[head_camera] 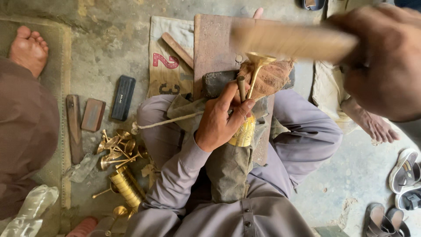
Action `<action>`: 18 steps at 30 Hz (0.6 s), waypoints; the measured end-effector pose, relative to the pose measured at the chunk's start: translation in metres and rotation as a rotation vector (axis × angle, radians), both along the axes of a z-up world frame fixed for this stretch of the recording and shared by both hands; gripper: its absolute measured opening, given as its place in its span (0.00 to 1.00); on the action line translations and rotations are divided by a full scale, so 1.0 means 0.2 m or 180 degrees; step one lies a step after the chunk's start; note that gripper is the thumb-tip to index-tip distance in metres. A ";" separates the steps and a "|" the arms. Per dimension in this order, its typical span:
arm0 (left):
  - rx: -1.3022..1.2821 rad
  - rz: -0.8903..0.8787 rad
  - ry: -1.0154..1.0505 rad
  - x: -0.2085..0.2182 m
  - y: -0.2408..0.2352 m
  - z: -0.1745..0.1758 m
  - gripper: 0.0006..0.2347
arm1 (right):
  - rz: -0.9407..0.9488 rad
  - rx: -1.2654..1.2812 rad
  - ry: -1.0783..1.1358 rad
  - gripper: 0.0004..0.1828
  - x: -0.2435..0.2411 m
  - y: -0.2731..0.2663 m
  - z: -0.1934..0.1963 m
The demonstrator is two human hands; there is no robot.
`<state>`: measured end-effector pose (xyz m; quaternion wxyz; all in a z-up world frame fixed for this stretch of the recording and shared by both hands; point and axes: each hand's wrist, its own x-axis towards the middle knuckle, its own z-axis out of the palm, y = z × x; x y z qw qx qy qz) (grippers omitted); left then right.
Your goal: The person sits on the floor and uses a hammer and chisel to engrave a decorative pattern onto a brass goblet. The person repeatedly strikes the chisel against the metal surface to create the design.
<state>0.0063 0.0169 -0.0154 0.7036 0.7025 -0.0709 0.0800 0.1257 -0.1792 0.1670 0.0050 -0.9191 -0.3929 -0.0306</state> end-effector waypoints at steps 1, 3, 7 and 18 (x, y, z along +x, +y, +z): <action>-0.0042 -0.0030 0.0034 0.00 0.00 0.00 0.11 | -0.0130 0.0234 0.0144 0.30 0.00 0.00 0.00; 0.0002 -0.0022 0.0062 -0.01 0.01 0.01 0.10 | -0.0348 0.0150 0.0148 0.29 -0.01 -0.01 -0.01; -0.0265 -0.0074 0.0588 0.00 -0.01 0.02 0.10 | -0.0027 -0.0562 -0.0521 0.20 -0.02 -0.05 -0.01; -0.0631 0.0531 0.0260 -0.18 0.12 -0.19 0.10 | -0.1053 0.0796 -0.0649 0.16 -0.48 -0.43 -0.26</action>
